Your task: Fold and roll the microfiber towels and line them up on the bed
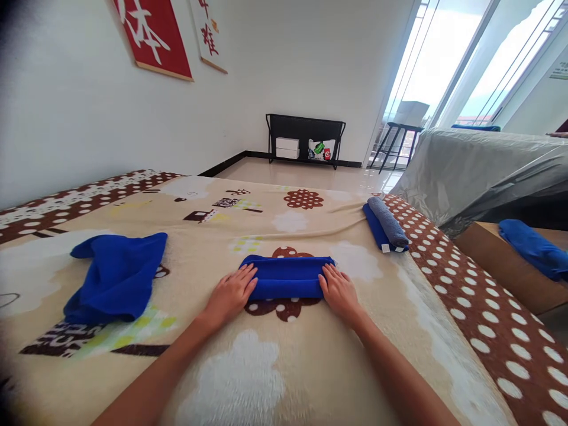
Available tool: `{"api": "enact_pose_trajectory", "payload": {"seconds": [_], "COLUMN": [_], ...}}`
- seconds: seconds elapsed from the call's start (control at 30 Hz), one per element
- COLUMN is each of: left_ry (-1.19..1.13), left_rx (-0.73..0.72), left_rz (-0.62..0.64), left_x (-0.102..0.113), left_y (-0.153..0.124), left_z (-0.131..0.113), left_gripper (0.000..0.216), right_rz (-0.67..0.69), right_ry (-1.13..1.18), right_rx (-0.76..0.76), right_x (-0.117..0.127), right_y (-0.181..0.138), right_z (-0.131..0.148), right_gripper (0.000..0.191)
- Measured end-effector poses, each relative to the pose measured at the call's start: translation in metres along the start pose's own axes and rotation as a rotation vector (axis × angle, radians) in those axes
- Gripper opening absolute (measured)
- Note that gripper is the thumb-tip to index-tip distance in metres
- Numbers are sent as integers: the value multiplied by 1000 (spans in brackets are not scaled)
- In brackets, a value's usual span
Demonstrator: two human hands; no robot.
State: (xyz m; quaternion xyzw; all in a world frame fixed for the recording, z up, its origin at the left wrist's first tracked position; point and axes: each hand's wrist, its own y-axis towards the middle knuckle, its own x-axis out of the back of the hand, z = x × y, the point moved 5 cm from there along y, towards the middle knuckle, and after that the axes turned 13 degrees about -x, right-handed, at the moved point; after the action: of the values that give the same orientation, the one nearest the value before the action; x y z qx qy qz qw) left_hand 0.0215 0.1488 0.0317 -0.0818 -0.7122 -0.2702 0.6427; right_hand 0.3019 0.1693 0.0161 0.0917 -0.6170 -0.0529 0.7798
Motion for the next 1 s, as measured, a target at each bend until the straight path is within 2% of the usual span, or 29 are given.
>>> {"api": "enact_pose_trajectory", "payload": {"seconds": [0.07,0.1,0.27,0.33,0.4,0.57,0.63,0.73,0.87,1.0], "left_ry": [19,20,-60,-84,-87,-32,-2,42,47,46], "left_rx": [45,42,-126,-146,-105,108,148,93,-122,-282], "left_rz": [-15,-17,55,78,84,58,32,-25,-45,-6], "left_x": [5,5,-11,-19,-23,-23,-17,1,23,20], "left_y": [-8,-7,30,45,50,36,30,23,-3,-34], "left_z": [8,3,-54,-59,-45,20,30,19,-8,-19], "left_gripper": [50,50,47,47,48,51,52,50,42,46], "right_rz": [-3,-1,100,138,149,125,107,52,-7,3], "right_ry": [-7,-7,35,47,48,23,13,0,-7,-24], "right_rx": [-39,-37,137,159,115,-45,-62,-37,113,258], "right_x": [3,3,-11,-17,-19,-14,-10,1,21,24], "right_y": [0,-1,2,10,21,39,38,28,-6,-39], "right_z": [-12,-8,56,67,56,-11,-24,-23,-13,-9], "right_gripper": [50,50,47,45,46,48,47,47,45,41]}}
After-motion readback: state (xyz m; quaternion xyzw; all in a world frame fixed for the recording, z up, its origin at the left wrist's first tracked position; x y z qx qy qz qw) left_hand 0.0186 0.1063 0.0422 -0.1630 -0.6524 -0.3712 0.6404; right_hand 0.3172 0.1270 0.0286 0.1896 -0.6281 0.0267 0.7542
